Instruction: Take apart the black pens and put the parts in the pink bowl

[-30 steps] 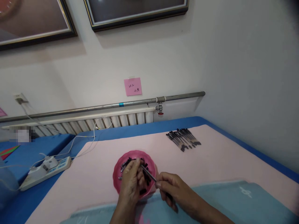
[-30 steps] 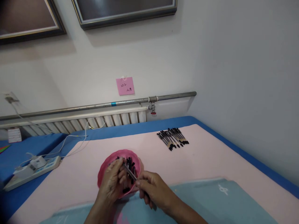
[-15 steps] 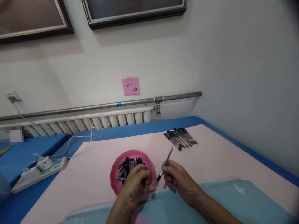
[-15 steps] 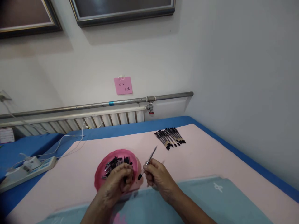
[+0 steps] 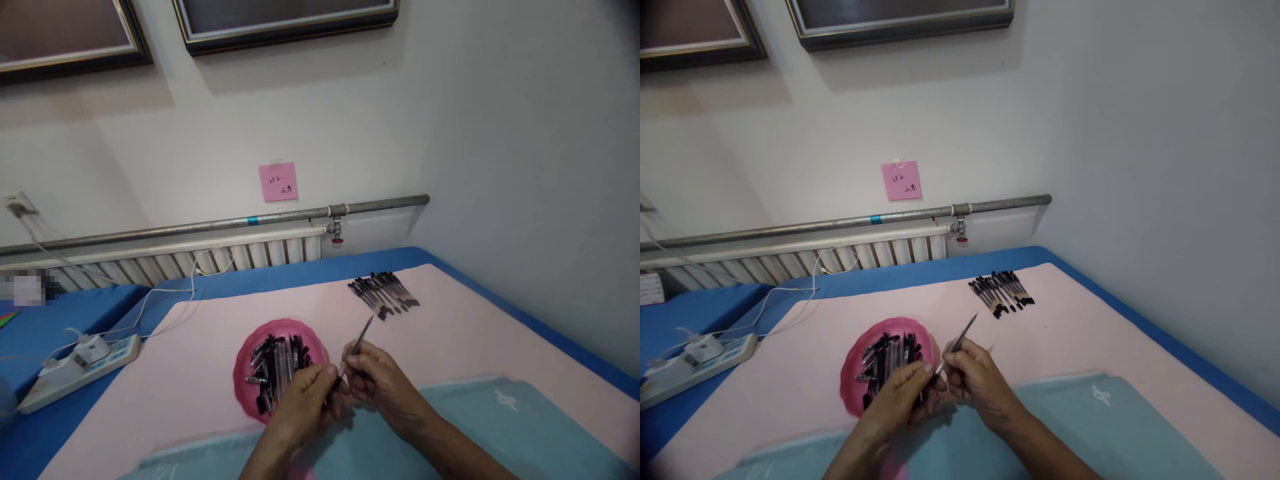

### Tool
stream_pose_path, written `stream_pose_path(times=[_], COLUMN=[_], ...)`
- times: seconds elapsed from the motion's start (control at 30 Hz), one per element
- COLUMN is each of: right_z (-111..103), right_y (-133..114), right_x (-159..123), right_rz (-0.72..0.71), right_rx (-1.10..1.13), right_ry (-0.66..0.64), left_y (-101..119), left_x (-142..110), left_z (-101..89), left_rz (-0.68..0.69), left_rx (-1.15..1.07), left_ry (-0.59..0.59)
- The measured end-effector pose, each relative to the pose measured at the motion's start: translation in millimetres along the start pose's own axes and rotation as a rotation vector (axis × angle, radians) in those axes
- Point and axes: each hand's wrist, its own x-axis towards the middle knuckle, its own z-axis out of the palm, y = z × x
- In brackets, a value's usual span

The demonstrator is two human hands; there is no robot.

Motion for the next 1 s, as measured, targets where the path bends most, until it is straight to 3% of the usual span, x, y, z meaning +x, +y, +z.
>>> stream_pose_path(times=[0.17, 0.33, 0.53, 0.73, 0.9, 1.0], right_z=[-1.5, 0.9, 2.0, 5.1, 4.2, 1.8], right_y=[1.0, -2.0, -1.3, -2.8, -1.9, -2.3], right_x=[0.8, -0.7, -0.8, -3.7, -2.4, -0.5], right_rz=[0.015, 0.042, 0.067, 0.094, 0.056, 0.073], right_rx=[-0.028, 0.051, 0.000, 0.076, 0.041, 0.100], right_ry=[0.032, -0.003, 0.022, 0.013, 0.027, 0.041], left_y=[-6.0, -4.4, -5.1, -1.2, -6.3, -14.6], left_x=[2.3, -0.9, 3.0, -1.1, 0.4, 3.6], left_z=[0.4, -2.5, -1.2, -6.3, -2.0, -0.8], left_rz=[0.136, -0.085, -0.004, -0.204, -0.027, -0.051], left_rx=[0.087, -0.086, -0.120, -0.241, -0.161, -0.104], left_ry=[0.143, -0.080, 0.033, -0.075, -0.025, -0.058])
